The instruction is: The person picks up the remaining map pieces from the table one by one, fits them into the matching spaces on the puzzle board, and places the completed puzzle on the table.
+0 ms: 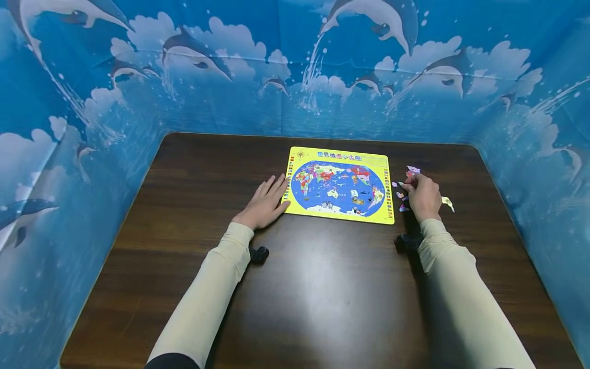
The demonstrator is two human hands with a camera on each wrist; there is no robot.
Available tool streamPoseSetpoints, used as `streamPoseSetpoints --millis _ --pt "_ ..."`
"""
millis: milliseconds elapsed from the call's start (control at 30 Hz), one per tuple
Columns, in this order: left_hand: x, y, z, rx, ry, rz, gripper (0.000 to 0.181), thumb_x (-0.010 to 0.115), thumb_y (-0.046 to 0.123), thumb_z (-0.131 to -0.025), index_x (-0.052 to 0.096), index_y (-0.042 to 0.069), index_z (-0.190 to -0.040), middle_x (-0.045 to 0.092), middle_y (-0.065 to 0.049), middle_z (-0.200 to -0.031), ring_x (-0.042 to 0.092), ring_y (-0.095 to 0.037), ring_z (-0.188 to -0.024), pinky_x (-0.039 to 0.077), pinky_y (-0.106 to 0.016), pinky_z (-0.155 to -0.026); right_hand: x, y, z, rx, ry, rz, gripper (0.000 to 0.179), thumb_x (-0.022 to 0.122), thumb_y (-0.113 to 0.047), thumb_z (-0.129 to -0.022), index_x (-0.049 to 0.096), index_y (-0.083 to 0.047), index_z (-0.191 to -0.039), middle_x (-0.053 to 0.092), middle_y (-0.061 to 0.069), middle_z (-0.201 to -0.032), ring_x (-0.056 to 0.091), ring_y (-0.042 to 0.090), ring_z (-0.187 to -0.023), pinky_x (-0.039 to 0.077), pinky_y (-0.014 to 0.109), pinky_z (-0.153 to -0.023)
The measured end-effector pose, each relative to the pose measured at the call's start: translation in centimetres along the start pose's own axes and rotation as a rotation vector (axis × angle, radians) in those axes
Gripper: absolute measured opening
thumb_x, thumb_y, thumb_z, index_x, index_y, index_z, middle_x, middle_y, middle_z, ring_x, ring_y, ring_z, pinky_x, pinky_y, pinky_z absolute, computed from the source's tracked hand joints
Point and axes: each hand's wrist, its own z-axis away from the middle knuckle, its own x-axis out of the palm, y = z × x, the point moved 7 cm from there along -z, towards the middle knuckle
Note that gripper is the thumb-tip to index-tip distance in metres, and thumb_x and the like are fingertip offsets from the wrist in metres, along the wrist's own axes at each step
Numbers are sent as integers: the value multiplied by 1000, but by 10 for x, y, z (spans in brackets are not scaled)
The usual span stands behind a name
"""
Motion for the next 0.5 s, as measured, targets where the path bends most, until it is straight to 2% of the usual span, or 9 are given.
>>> streamPoseSetpoints --millis 100,233,300,500 --pt "6 4 7 18 3 -11 68 37 46 -112 11 20 -170 1 -1 -178 -5 -32 -165 0 -54 -134 3 5 8 -16 -10 -9 21 68 -20 -103 74 -2 -112 74 25 -111 67 43 -100 49 55 -78" --pt "19 9 17 36 -42 -4 68 35 48 -112 10 21 -169 3 2 -178 -5 -33 -165 0 -54 -134 8 17 20 9 -48 2 19 70 -18 -102 75 -2 -110 75 24 -110 65 39 -93 46 43 -69" --pt "20 10 20 43 -46 4 68 36 49 -112 11 21 -169 5 3 -177 -4 -33 -165 0 -54 -134 8 19 22 15 -58 6 19 70 -18 -101 76 -3 -111 75 24 -111 65 38 -93 44 39 -67" --pt "-3 11 16 60 51 31 69 44 46 -111 20 17 -169 15 -2 -177 3 -36 -165 3 -57 -133 0 4 6 -51 -50 -24 19 70 -19 -101 76 -3 -108 76 23 -107 64 37 -91 41 36 -68"
